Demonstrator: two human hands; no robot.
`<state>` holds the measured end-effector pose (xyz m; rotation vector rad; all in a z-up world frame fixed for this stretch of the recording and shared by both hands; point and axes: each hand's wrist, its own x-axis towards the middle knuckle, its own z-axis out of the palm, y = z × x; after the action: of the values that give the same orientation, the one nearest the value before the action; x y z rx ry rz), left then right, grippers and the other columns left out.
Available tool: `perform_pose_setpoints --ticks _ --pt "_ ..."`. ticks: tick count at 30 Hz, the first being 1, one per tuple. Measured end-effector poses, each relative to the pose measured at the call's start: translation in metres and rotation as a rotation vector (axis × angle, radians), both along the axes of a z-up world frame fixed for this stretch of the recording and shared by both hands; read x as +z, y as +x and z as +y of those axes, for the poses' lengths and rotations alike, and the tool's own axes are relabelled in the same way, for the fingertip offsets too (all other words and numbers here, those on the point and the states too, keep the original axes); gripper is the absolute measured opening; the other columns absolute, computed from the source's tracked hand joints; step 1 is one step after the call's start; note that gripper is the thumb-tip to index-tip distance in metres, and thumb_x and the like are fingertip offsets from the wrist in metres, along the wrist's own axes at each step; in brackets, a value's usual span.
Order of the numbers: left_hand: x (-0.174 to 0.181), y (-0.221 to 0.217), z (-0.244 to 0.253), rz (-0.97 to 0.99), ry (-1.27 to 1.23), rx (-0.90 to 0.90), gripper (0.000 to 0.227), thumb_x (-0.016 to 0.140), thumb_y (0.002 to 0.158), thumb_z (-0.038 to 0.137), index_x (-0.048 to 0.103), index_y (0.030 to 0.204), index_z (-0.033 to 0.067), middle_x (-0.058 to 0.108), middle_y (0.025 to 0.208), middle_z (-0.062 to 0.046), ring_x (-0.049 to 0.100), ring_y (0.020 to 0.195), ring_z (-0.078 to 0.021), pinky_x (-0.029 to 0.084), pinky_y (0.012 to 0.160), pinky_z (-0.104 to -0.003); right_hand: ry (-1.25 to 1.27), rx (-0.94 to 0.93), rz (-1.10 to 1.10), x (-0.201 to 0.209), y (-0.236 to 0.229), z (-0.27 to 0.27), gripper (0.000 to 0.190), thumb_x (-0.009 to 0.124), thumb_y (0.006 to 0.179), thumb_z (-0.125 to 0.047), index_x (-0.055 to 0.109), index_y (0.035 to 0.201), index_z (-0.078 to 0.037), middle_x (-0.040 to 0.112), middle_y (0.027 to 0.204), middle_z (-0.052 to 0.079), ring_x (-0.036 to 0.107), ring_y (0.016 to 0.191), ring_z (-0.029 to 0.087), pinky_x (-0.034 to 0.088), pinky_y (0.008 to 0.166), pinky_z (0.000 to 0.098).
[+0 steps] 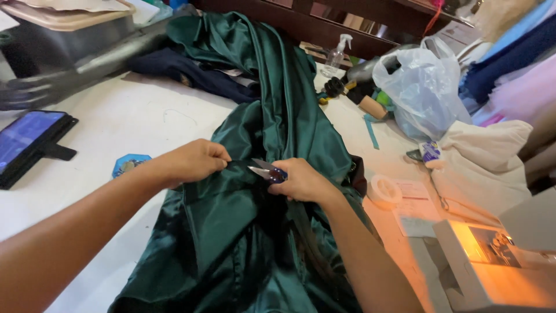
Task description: The person uses scissors to cut a dark green satin garment on a work table. They repeatedly lift and reposition the fabric to access different seams and edges, making precise cuts along the material.
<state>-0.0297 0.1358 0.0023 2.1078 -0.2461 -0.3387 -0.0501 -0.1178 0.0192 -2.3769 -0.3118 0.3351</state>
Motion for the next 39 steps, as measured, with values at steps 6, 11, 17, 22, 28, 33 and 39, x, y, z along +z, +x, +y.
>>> perform_pose_setpoints --ticks 6,11,17,22,28,33,39 --pt "0.001 0.06 0.005 -0.264 0.379 -0.149 0.023 0.062 0.087 0.024 0.08 0.099 0.0161 0.076 0.1 -0.022 0.068 0.103 -0.0442 0.053 0.09 -0.052 0.264 -0.08 0.147 0.008 -0.006 -0.006 0.011 0.08 0.079 -0.012 0.071 0.082 -0.005 0.05 0.044 0.006 0.048 0.036 0.012 0.04 0.033 0.0228" --pt "0.008 0.068 -0.017 -0.373 0.432 -0.176 0.022 0.06 0.091 0.029 0.077 0.104 0.0237 0.075 0.102 -0.014 0.067 0.105 -0.0396 0.054 0.091 -0.052 0.363 -0.171 0.145 0.0 0.002 -0.015 0.014 0.081 0.078 -0.008 0.071 0.084 -0.001 0.048 0.047 0.005 0.047 0.037 0.011 0.037 0.034 0.0217" --pt "0.027 0.058 -0.005 -0.442 0.357 -0.028 0.031 0.063 0.088 0.043 0.071 0.115 0.0308 0.075 0.102 -0.008 0.067 0.105 -0.0367 0.053 0.093 -0.052 0.545 -0.321 0.15 -0.018 0.019 -0.026 0.023 0.085 0.077 -0.008 0.07 0.091 0.0 0.045 0.053 0.004 0.045 0.039 0.012 0.032 0.033 0.0231" --pt "0.101 -0.043 0.014 -0.118 0.442 0.009 0.104 0.06 0.076 0.071 0.037 0.149 0.0 0.05 0.145 -0.028 0.048 0.135 -0.0446 0.04 0.11 -0.061 0.644 -0.395 0.15 -0.007 0.015 -0.023 0.027 0.085 0.078 -0.011 0.07 0.098 -0.001 0.042 0.05 0.005 0.044 0.037 0.014 0.031 0.033 0.0233" --pt "0.074 -0.143 0.025 -0.554 0.758 0.185 0.128 0.064 0.071 0.092 0.02 0.156 0.0071 0.033 0.158 -0.014 0.05 0.124 -0.0357 0.05 0.089 -0.054 0.648 -0.446 0.125 0.013 0.012 -0.006 0.024 0.074 0.085 -0.016 0.058 0.1 -0.006 0.037 0.05 0.001 0.034 0.041 0.009 0.024 0.04 0.0236" --pt "0.022 -0.131 0.053 -0.556 1.166 0.258 0.084 0.069 0.062 0.086 0.051 0.109 0.0193 0.068 0.1 0.003 0.068 0.096 -0.0256 0.059 0.072 -0.041 0.711 -0.527 0.015 0.012 0.028 -0.002 0.022 0.076 0.083 -0.016 0.061 0.094 -0.005 0.035 0.051 -0.001 0.035 0.04 0.009 0.021 0.039 0.0247" --pt "0.016 -0.062 0.077 -0.103 0.599 0.188 0.035 0.071 0.069 0.036 0.074 0.096 0.0135 0.075 0.101 -0.012 0.07 0.097 -0.0333 0.053 0.081 -0.043 0.788 -0.507 -0.146 0.037 0.031 -0.006 0.02 0.075 0.084 -0.018 0.057 0.088 -0.01 0.038 0.061 -0.002 0.038 0.044 0.008 0.022 0.039 0.0231"
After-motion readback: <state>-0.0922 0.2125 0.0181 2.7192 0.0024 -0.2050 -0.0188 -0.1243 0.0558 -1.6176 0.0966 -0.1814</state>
